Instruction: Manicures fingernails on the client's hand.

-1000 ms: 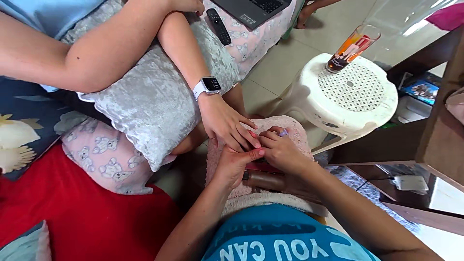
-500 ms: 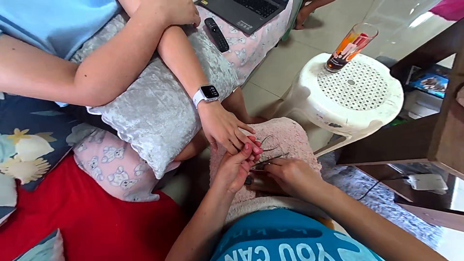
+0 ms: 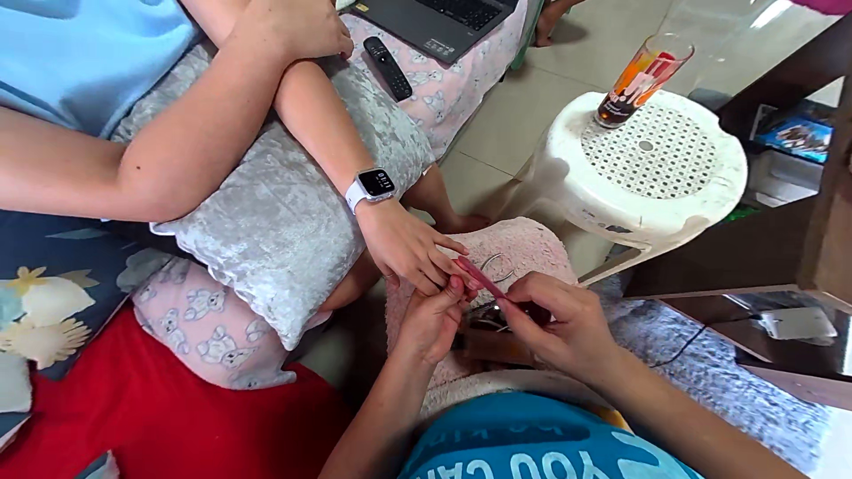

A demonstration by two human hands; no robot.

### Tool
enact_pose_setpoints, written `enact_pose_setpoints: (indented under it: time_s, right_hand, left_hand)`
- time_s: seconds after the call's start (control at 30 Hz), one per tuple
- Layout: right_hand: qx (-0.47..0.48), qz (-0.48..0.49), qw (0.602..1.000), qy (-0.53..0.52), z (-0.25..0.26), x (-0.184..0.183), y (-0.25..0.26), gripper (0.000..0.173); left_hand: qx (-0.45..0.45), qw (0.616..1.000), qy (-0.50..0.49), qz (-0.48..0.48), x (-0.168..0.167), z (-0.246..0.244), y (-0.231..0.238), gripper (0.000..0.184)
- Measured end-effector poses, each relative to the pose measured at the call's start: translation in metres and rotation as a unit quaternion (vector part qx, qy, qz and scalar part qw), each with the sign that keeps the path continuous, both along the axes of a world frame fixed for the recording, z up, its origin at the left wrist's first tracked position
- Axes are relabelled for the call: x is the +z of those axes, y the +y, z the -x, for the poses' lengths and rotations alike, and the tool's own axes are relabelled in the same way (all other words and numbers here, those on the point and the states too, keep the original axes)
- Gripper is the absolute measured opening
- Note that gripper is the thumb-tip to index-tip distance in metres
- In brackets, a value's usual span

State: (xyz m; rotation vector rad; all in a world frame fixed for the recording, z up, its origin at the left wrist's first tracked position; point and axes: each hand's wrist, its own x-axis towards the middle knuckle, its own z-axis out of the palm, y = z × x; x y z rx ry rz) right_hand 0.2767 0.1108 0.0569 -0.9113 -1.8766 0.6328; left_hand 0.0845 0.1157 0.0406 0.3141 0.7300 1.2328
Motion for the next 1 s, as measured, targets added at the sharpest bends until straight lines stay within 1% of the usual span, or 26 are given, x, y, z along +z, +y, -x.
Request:
enact_pose_setpoints:
  time_s: [0.2,0.4,0.53,0.73,0.9,1.0]
  right_hand:
    - [-0.01,0.024,1.0,0.017,0.009,-0.005,0.003,0.017]
    - [0.023,0.083,0.994,0.07,0.009,-0.014,-0.008,0.016]
    - [0.049,0.113,0.987,0.099,0.002,-0.017,-0.016,0.014]
    - [0.034,0.084,0.994,0.069,0.016,-0.005,0.014,0.016]
    - [0.056,0.009,0.998,0.005,-0.003,-0.02,-0.002,0.015]
    - [0.059,-0.008,0.998,-0.021,-0.006,-0.016,-0.002,0.014]
  left_hand:
    - [0.011,1.0,0.004,-0.005,0.001,-0.003,0.0,0.014]
    - [0.018,1.0,-0.006,0.0,-0.001,-0.004,0.0,0.013]
    - [0.015,1.0,-0.014,-0.013,-0.002,-0.003,0.0,0.01]
    - [0.019,0.999,0.042,-0.011,0.0,-0.004,-0.002,0.012]
    - [0.012,0.999,0.03,-0.016,0.0,-0.001,-0.001,0.013]
    - [0.007,0.999,0.04,-0.025,0.0,-0.002,0.0,0.012]
